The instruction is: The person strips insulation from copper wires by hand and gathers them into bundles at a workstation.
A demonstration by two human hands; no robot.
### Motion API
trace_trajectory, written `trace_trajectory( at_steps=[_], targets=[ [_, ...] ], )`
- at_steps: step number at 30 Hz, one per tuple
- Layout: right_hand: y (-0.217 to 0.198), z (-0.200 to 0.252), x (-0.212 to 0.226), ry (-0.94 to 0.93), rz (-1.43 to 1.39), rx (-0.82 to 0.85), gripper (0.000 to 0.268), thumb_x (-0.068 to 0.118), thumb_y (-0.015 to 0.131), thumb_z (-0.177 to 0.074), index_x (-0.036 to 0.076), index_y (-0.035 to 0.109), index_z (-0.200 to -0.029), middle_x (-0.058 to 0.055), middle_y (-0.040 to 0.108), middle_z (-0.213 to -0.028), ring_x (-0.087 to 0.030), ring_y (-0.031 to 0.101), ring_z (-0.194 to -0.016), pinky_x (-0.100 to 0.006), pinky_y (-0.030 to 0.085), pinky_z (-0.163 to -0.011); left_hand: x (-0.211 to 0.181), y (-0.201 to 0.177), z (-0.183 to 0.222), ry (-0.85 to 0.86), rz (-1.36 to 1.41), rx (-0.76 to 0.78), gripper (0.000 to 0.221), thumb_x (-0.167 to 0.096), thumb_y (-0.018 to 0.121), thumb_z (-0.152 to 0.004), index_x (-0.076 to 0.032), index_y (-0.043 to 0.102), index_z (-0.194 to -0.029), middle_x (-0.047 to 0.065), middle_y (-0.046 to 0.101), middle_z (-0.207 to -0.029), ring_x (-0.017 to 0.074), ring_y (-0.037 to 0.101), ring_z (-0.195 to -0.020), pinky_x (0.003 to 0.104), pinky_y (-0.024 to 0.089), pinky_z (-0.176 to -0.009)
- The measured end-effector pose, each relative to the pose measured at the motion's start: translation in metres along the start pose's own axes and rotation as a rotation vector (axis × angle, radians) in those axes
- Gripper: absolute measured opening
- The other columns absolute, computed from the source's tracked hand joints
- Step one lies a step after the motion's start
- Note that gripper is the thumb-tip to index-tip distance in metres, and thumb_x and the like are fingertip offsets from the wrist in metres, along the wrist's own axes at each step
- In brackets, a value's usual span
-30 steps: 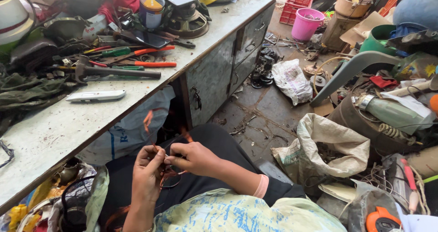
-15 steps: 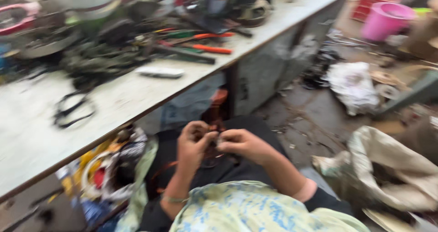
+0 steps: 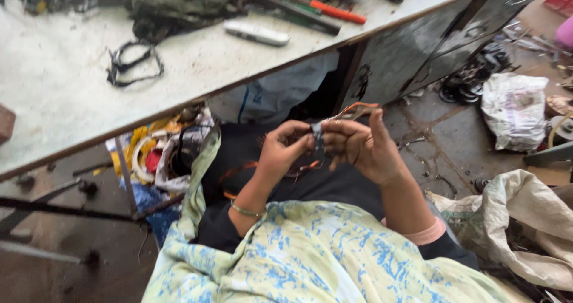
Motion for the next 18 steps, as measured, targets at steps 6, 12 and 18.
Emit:
trace_trajectory(
  at_steps=[6,12,18],
  targets=[
    [0.004,0.007,0.027,-0.223,0.219,-0.100,0.073,0.059,0.042,-0.107,-0.004,0.051,-0.143,-0.017,0.066,-0.133,-0.027,0.065,-0.120,-0.042,0.057,-0.093,-0.002,-0.012,0.008,-0.140,0.236,-0.168,0.020,-0.008,0.069,-0.100,0.003,0.070,-0.116,0.006,0.072,-0.090,0.0094,0.067,-0.072,0.026,0.059,-0.062],
    [-0.019,-0.005,0.005,0.019,0.655,-0.104,0.037,0.018,0.056,-0.107,-0.004,0.062,-0.137,-0.015,0.070,-0.132,-0.021,0.066,-0.120,-0.036,0.057,-0.092,-0.004,-0.012,0.009,-0.210,0.437,-0.188,0.015,-0.011,0.066,-0.098,-0.006,0.065,-0.112,0.005,0.071,-0.085,0.0090,0.066,-0.064,0.021,0.056,-0.057],
    [-0.002,-0.030,-0.018,-0.143,0.546,-0.077,0.060,0.007,0.063,-0.099,0.006,0.042,-0.154,-0.012,0.058,-0.147,-0.020,0.058,-0.131,-0.036,0.050,-0.107,-0.007,-0.006,0.013,-0.285,0.390,-0.121,0.010,-0.013,0.069,-0.099,-0.011,0.060,-0.101,0.004,0.070,-0.080,0.0049,0.061,-0.056,0.018,0.047,-0.048]
  ],
)
Point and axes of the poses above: each hand's wrist, its own z-axis away from the middle knuckle, its own y-axis out of the palm, x = y × z, the point moved 7 cm from there along -z, towards the middle knuckle
